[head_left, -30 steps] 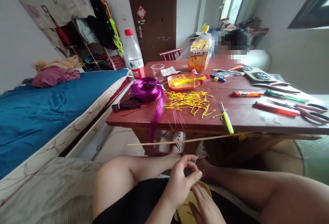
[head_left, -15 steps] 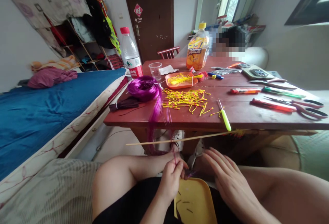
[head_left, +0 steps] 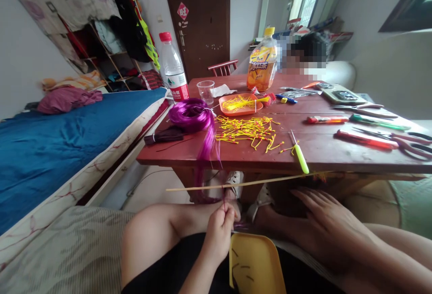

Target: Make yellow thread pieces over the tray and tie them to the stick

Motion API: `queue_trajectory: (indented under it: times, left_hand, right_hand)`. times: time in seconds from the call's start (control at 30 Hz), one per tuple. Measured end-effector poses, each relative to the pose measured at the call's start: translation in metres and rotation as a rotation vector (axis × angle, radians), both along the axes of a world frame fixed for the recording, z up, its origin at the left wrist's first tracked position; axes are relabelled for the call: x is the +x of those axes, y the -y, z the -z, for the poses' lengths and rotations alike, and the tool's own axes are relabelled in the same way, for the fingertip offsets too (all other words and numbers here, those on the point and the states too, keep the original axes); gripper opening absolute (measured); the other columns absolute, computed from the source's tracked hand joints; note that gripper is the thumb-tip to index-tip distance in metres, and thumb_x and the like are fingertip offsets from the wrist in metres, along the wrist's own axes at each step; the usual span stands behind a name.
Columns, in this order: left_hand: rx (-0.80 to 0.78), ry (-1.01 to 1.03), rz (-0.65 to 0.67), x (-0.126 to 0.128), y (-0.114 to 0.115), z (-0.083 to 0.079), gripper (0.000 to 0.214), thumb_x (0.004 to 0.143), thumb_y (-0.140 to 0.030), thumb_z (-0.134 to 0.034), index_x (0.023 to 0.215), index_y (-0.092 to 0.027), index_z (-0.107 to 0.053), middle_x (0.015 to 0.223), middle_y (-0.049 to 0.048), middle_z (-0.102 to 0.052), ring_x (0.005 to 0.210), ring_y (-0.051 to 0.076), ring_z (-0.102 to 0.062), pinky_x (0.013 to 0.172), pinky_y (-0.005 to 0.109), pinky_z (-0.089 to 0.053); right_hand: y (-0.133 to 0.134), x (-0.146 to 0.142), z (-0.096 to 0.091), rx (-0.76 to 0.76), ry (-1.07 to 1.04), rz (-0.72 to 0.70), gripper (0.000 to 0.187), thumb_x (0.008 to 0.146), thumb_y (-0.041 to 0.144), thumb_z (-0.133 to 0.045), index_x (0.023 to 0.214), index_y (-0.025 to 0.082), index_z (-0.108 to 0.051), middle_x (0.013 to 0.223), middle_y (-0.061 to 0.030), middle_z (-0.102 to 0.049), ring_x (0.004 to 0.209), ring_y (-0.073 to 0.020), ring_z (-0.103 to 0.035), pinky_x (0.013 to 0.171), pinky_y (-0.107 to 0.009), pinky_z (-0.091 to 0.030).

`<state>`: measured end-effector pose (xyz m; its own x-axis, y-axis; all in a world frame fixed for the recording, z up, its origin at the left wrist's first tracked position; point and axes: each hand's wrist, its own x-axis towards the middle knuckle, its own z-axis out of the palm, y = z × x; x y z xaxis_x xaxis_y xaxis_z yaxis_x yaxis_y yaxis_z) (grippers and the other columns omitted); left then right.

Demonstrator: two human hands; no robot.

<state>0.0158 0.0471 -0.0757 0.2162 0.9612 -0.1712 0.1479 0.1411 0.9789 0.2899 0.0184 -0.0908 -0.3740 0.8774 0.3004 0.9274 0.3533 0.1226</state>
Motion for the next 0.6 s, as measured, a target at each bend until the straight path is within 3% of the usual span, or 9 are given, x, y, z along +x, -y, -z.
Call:
queue_trajectory:
  times: [0.13,0.27,0.37,0.47,0.6]
  left_hand:
    - [-0.074,0.07,0.045,0.01,0.004,0.013,0.025,0.078,-0.039,-0.053,0.066,-0.018,-0.05,0.052,-0.0048,-0.045,0.053,0.013,-0.043,0.058,0.024,-0.033]
    - [-0.119,0.155,0.011,0.02,0.008,0.023,0.025,0.074,-0.039,-0.058,0.065,-0.017,-0.051,0.058,-0.0024,-0.051,0.06,0.014,-0.047,0.065,0.025,-0.037]
    - [-0.133,0.214,-0.046,0.024,0.01,0.025,0.027,0.07,-0.042,-0.062,0.065,-0.017,-0.052,0.064,-0.0008,-0.054,0.067,0.015,-0.049,0.07,0.026,-0.038]
    - [-0.136,0.25,-0.094,0.027,0.011,0.023,0.029,0.066,-0.042,-0.067,0.066,-0.017,-0.054,0.066,-0.0008,-0.055,0.068,0.015,-0.05,0.071,0.025,-0.038]
    - [-0.145,0.298,-0.089,0.035,0.008,0.015,0.036,0.064,-0.049,-0.067,0.066,-0.016,-0.055,0.056,-0.0013,-0.054,0.062,0.015,-0.051,0.069,0.026,-0.038]
  right_hand:
    - [0.014,-0.038,0.008,-0.008,-0.015,-0.019,0.047,0.073,0.0,-0.035,0.112,0.007,-0.06,0.114,-0.0173,-0.064,0.11,-0.0303,-0.056,0.09,-0.054,-0.045]
    - [0.022,-0.083,0.03,-0.081,-0.064,-0.076,0.054,0.068,-0.002,-0.039,0.118,0.009,-0.057,0.122,-0.0133,-0.059,0.113,-0.0248,-0.054,0.093,-0.044,-0.046]
    - [0.021,-0.104,0.042,-0.175,-0.088,-0.135,0.063,0.064,0.005,-0.046,0.128,0.01,-0.049,0.134,-0.0122,-0.048,0.122,-0.0256,-0.045,0.099,-0.043,-0.041]
    - [0.011,-0.104,0.047,-0.301,-0.084,-0.118,0.072,0.061,0.007,-0.052,0.132,0.007,-0.042,0.139,-0.0146,-0.04,0.127,-0.0281,-0.037,0.105,-0.044,-0.033]
    - [-0.013,-0.078,0.048,-0.462,-0.048,0.015,0.054,0.074,0.016,-0.062,0.126,0.009,-0.048,0.124,-0.0152,-0.056,0.119,-0.0281,-0.047,0.103,-0.049,-0.031]
